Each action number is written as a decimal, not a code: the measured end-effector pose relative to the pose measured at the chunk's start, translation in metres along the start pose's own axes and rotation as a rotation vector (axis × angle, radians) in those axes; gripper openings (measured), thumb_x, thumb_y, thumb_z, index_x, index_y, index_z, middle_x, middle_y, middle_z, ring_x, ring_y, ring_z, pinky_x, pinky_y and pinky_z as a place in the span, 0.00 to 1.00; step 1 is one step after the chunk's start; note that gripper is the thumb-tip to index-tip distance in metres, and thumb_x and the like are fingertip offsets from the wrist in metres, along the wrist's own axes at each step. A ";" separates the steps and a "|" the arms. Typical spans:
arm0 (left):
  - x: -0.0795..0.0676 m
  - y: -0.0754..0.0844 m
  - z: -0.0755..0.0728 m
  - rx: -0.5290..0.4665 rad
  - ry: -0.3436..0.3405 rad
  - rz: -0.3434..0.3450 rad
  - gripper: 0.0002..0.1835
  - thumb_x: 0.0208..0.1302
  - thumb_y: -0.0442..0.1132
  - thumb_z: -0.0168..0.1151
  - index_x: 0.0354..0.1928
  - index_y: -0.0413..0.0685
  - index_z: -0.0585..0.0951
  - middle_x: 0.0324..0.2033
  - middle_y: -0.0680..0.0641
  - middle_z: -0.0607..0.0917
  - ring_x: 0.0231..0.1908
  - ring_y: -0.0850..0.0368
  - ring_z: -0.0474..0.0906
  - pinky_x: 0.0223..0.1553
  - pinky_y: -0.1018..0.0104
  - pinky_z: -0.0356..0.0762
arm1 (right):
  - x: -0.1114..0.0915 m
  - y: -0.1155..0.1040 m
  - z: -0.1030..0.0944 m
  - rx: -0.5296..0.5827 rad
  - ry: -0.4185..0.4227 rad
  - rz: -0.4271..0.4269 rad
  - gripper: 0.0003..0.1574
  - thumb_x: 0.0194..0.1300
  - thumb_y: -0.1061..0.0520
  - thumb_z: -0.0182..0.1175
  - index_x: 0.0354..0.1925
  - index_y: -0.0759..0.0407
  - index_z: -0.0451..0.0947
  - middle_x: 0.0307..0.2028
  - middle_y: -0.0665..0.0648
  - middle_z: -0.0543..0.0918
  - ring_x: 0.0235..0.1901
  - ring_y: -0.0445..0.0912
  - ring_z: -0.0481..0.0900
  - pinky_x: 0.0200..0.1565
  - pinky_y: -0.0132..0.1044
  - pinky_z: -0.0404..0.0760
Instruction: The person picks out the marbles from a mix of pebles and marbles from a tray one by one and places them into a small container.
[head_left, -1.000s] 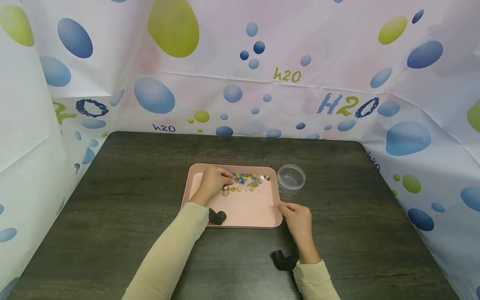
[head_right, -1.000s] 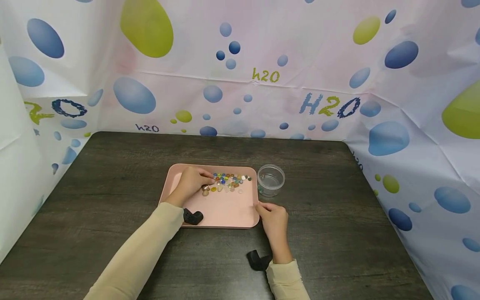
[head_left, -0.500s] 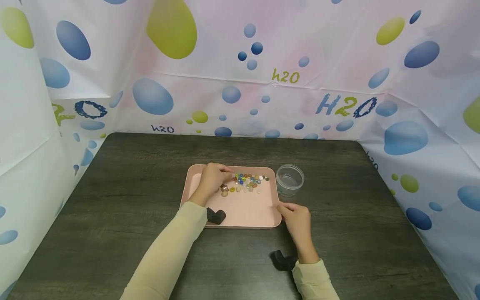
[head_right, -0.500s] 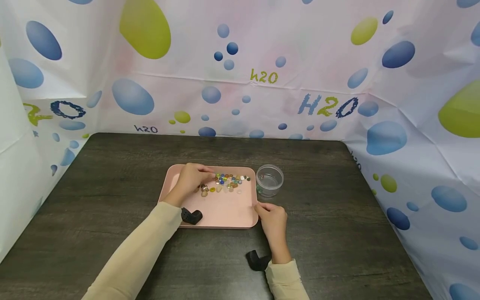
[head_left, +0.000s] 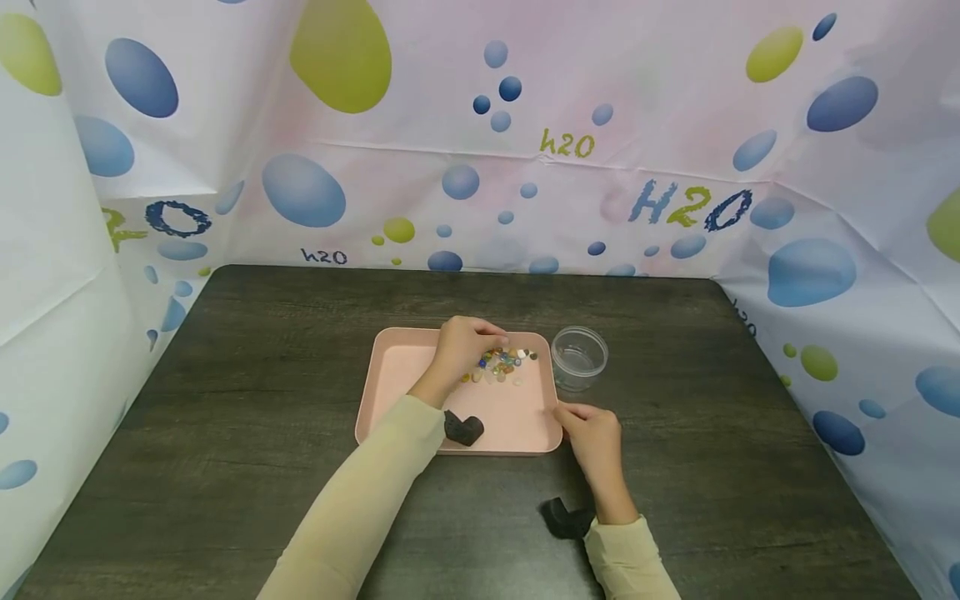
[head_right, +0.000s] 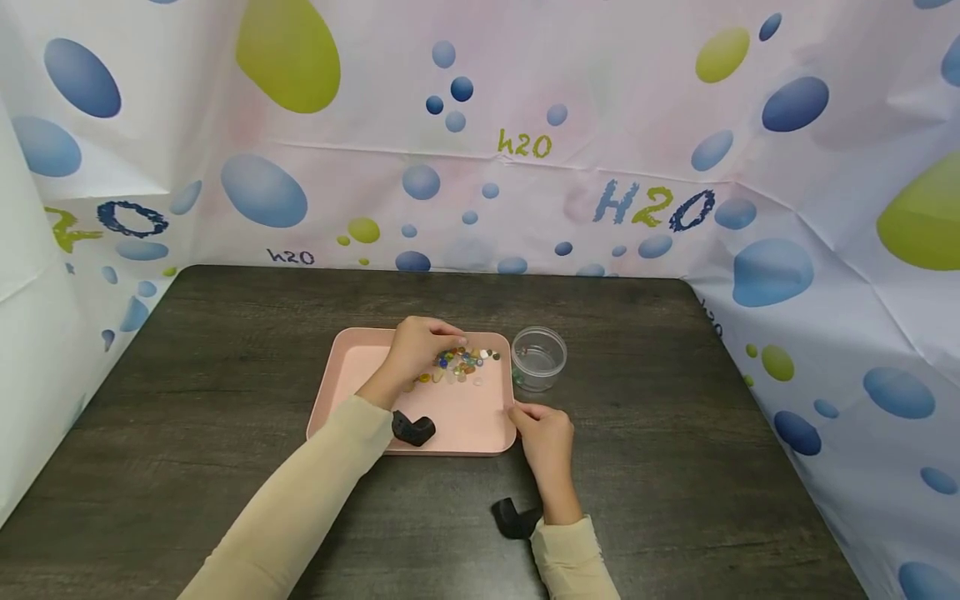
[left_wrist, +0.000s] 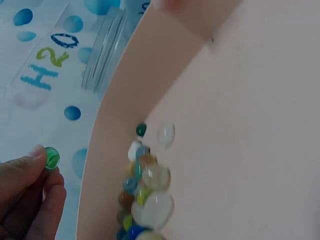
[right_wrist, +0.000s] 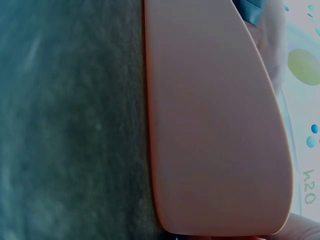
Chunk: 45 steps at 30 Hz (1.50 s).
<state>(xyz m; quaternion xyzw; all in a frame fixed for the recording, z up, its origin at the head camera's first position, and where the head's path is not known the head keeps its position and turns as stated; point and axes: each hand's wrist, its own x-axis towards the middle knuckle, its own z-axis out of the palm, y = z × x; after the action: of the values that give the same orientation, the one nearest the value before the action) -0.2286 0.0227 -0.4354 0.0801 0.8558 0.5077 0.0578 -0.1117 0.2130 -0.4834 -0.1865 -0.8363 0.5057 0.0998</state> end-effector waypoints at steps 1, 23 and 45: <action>0.000 0.003 0.003 -0.002 -0.007 0.006 0.08 0.61 0.46 0.71 0.39 0.52 0.91 0.39 0.49 0.90 0.36 0.53 0.83 0.36 0.67 0.80 | 0.000 0.000 0.000 -0.002 0.000 -0.003 0.13 0.58 0.59 0.66 0.37 0.67 0.89 0.34 0.65 0.90 0.22 0.34 0.78 0.25 0.24 0.76; 0.007 0.042 0.049 -0.036 -0.103 0.070 0.07 0.63 0.45 0.70 0.39 0.53 0.91 0.40 0.48 0.90 0.36 0.50 0.84 0.28 0.71 0.75 | 0.001 -0.008 -0.006 -0.026 -0.033 0.011 0.13 0.60 0.57 0.68 0.38 0.66 0.89 0.33 0.63 0.90 0.23 0.35 0.78 0.26 0.27 0.75; 0.008 0.053 0.067 -0.108 -0.076 0.053 0.07 0.62 0.45 0.70 0.39 0.52 0.91 0.32 0.46 0.89 0.16 0.62 0.61 0.19 0.73 0.59 | 0.000 -0.011 -0.007 -0.038 -0.007 -0.008 0.11 0.58 0.58 0.68 0.34 0.65 0.90 0.32 0.62 0.90 0.25 0.36 0.77 0.27 0.28 0.75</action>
<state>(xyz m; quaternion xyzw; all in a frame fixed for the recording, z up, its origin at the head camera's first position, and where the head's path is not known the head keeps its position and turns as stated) -0.2199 0.1066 -0.4210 0.1185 0.8219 0.5513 0.0812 -0.1117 0.2144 -0.4704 -0.1834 -0.8469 0.4898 0.0954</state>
